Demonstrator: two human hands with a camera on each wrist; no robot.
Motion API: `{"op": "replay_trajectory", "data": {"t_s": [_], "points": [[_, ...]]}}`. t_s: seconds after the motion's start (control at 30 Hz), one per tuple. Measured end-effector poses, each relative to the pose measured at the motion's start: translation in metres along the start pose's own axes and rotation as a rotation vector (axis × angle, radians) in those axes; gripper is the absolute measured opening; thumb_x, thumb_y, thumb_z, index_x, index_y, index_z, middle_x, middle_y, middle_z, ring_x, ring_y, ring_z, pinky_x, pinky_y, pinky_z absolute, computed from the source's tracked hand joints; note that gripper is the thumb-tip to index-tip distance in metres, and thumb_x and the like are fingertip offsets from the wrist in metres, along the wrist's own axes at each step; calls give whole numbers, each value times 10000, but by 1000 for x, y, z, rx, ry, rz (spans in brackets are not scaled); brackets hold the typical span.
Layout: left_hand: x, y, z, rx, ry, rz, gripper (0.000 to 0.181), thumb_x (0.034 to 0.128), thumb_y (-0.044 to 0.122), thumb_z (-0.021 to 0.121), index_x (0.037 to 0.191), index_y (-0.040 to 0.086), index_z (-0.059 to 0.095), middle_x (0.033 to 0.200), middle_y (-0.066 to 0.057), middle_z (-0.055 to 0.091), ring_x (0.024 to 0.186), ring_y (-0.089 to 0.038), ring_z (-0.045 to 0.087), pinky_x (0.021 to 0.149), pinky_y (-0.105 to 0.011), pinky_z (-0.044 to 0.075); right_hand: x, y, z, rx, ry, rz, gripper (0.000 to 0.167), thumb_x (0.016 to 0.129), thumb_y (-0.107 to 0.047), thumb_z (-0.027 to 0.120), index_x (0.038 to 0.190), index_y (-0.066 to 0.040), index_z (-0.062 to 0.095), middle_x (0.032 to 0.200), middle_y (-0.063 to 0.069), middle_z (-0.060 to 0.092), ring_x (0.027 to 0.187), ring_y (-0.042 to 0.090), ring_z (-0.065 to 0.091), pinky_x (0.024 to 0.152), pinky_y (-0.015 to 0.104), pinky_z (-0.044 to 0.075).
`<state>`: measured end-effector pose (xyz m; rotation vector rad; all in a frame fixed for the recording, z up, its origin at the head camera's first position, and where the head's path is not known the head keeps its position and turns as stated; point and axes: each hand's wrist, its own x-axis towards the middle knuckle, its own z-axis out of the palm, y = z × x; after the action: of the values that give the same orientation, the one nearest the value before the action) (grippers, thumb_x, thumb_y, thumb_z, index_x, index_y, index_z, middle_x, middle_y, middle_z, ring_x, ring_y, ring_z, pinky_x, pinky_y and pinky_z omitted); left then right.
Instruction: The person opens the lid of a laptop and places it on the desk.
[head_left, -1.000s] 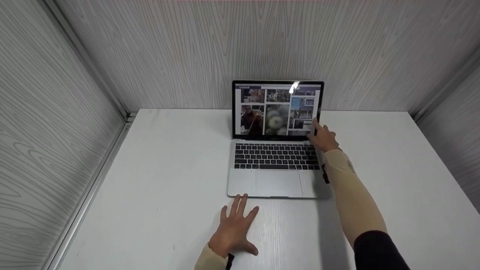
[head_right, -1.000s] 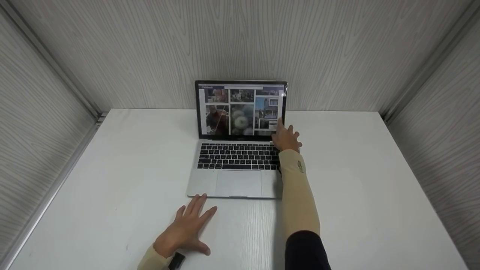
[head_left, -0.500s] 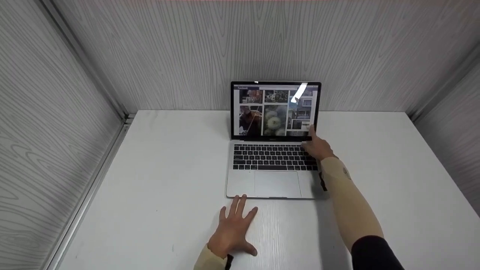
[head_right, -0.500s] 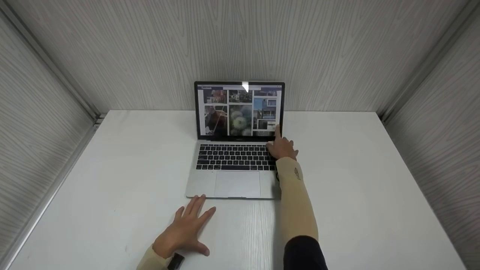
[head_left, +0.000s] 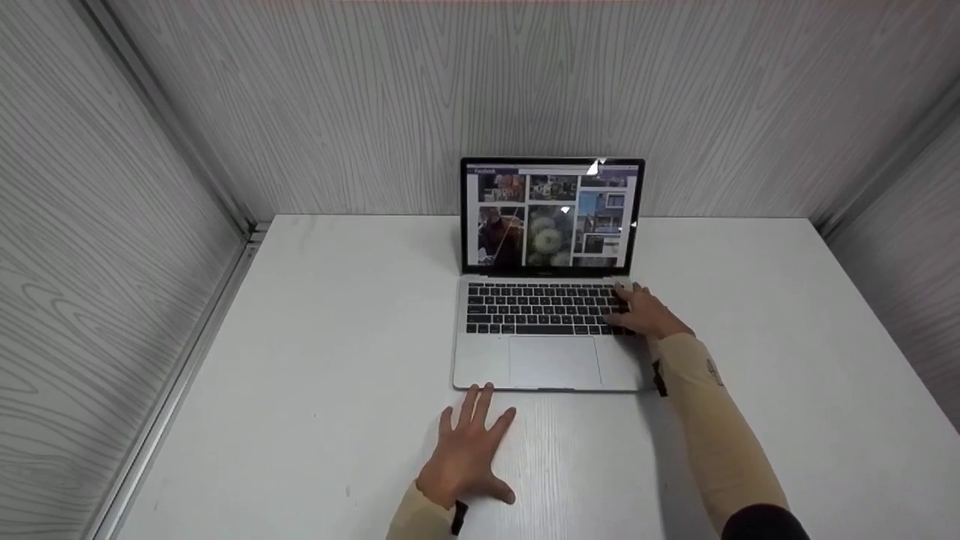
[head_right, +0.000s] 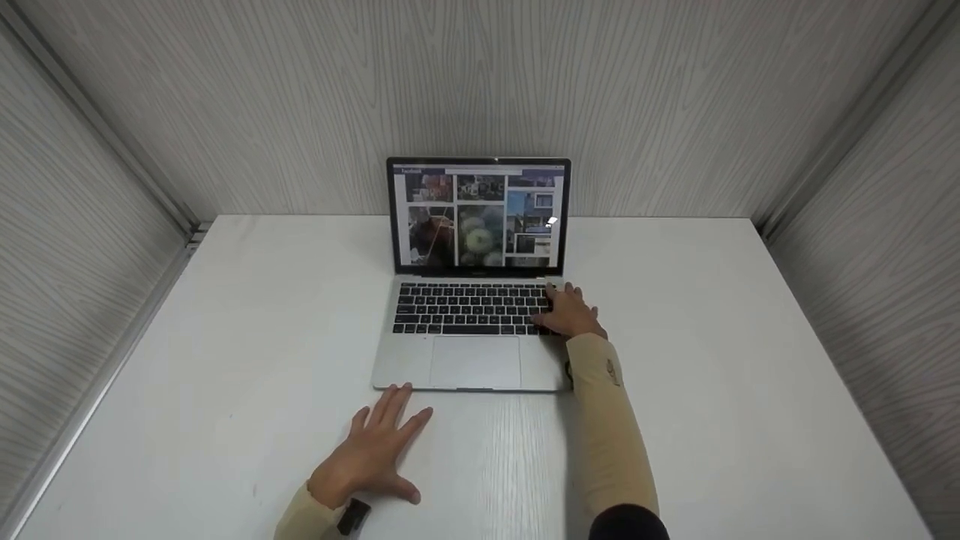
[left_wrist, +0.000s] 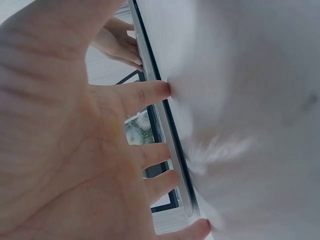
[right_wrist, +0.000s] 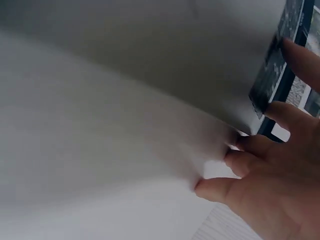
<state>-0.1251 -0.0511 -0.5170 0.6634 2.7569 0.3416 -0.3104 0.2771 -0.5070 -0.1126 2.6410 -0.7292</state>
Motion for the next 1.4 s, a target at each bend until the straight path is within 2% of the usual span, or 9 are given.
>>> {"op": "replay_trajectory", "data": {"t_s": [0.17, 0.53, 0.77, 1.1, 1.4], "points": [[-1, -1, -1, -10, -12, -5, 1164, 552, 555, 961, 1517, 121, 477, 1627, -240, 194, 1498, -432, 160, 1089, -695, 273, -13, -2, 3, -5, -60, -7, 868, 975, -333, 651, 1575, 55, 158, 1575, 430, -11, 1455, 584, 40, 1164, 645, 141], [-4, -2, -3, 1, -4, 5, 1159, 553, 548, 964, 1513, 113, 479, 1620, -250, 203, 1490, -444, 176, 1074, -700, 288, -51, -4, 11, -29, -103, -74, 884, 916, -246, 748, 1551, 94, 237, 1546, 466, 25, 1444, 596, 53, 1158, 650, 143], [-2, -2, -2, -12, 4, 23, 1167, 547, 550, 964, 1512, 108, 479, 1615, -256, 206, 1486, -449, 178, 1073, -707, 283, -71, -1, 16, -49, -100, -74, 898, 872, -223, 792, 1542, 89, 282, 1543, 468, 62, 1426, 619, 101, 1137, 672, 184], [0, 0, 0, -17, -10, 8, 1166, 547, 569, 957, 1513, 120, 482, 1626, -241, 200, 1497, -434, 161, 1088, -697, 270, -91, 3, 21, -32, -91, -102, 938, 816, -176, 850, 1541, 72, 308, 1543, 464, 90, 1425, 617, 122, 1125, 673, 220], [-1, 0, -1, -27, -2, 4, 1158, 544, 546, 968, 1507, 119, 489, 1624, -239, 204, 1496, -431, 163, 1092, -695, 265, -118, 7, 33, -33, -76, -142, 849, 831, -114, 829, 1527, 50, 373, 1522, 483, 127, 1399, 635, 186, 1091, 689, 273]]}}
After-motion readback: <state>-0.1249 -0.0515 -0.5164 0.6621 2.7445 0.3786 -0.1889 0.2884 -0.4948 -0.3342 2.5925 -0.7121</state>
